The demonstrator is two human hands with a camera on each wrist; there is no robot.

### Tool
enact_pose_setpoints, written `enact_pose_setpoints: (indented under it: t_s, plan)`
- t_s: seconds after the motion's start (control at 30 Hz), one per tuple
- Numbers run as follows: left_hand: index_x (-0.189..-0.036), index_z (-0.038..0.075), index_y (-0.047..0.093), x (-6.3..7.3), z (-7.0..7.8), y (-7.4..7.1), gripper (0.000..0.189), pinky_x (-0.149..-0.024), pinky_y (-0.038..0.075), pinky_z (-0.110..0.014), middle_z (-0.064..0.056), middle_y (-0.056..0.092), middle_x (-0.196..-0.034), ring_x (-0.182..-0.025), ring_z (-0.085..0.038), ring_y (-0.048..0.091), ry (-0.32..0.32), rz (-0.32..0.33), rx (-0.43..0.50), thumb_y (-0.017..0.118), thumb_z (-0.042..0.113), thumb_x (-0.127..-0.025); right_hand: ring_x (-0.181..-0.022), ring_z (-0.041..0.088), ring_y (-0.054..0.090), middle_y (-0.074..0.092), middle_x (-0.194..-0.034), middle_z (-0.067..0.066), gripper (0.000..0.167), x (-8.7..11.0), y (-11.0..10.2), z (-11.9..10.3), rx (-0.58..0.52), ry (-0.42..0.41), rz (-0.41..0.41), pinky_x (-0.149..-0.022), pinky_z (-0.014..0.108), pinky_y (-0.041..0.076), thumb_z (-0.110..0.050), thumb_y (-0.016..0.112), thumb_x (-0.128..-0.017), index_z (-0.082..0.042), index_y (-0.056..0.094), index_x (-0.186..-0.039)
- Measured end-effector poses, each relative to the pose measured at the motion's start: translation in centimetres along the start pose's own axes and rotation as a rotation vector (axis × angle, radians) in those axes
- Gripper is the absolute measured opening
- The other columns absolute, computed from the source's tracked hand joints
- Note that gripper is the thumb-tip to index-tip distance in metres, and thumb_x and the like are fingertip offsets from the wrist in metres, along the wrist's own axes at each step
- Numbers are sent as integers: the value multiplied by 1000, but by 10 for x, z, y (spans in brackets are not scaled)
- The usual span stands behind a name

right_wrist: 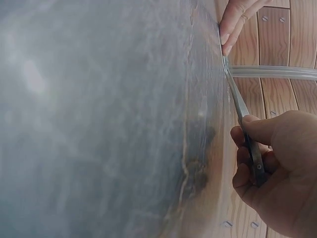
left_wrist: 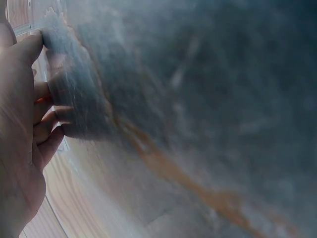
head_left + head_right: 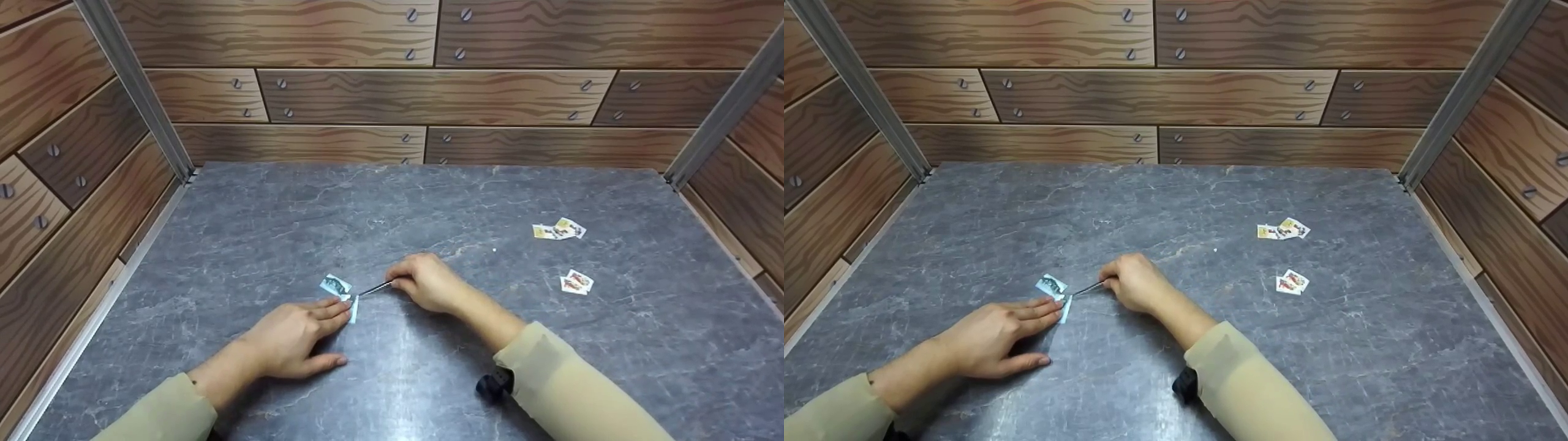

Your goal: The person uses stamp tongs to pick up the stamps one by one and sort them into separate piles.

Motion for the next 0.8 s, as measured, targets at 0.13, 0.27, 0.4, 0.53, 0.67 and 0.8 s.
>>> enact_pose_setpoints:
  t_s: [0.13, 0.27, 0.4, 0.53, 0.67, 0.8]
  plan:
    - [-149, 0, 60, 0, 0, 0, 73, -114, 49, -44, -16, 58, -153, -141, -32, 56, -5, -4, -6, 58, 58, -105, -102, 28, 75, 80, -102, 6, 11, 1, -1, 0, -20, 30, -13, -95, 49, 58, -8, 72, -98, -8, 83, -102]
    - [-150, 0, 59, -1, 0, -1, 73, -114, 49, -43, -16, 58, -153, -142, -32, 55, -6, -12, -11, 57, 58, -105, -104, 29, 75, 80, -104, 7, 12, 1, -2, 0, -22, 45, -19, -97, 49, 58, -9, 72, -99, -8, 83, -104]
    - [-149, 0, 60, -2, 0, -1, 74, -114, 49, -43, -16, 58, -153, -141, -32, 56, -1, -10, -14, 57, 58, -105, -103, 28, 75, 80, -102, 6, 11, 1, -2, 1, -21, 49, -22, -96, 49, 58, -9, 72, -99, -9, 82, -102]
    - [-149, 0, 60, -2, 0, -1, 73, -114, 49, -44, -17, 58, -153, -141, -32, 56, 2, -10, -15, 57, 58, -105, -101, 27, 75, 80, -100, 5, 11, 1, -3, 3, -34, 65, -29, -95, 49, 58, -8, 72, -98, -9, 82, -100]
    - [-149, 0, 59, -1, 0, -1, 74, -114, 49, -44, -16, 57, -153, -142, -32, 55, 0, -14, -15, 57, 58, -105, -102, 27, 75, 80, -101, 5, 11, -1, -2, 2, -39, 84, -42, -96, 49, 58, -8, 72, -99, -9, 82, -101]
    - [-150, 0, 59, 0, -1, 0, 74, -114, 49, -44, -16, 57, -154, -142, -32, 55, -3, -14, -12, 57, 58, -105, -102, 28, 75, 80, -102, 6, 11, -3, 0, 1, -29, 95, -46, -96, 50, 58, -9, 72, -99, -9, 82, -102]
Point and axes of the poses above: each hand's wrist, its own x-axis away from the middle knuckle, its own y-axis out of the palm, z = x × y, the point moved 1 cm from there along -x, towards the middle knuckle
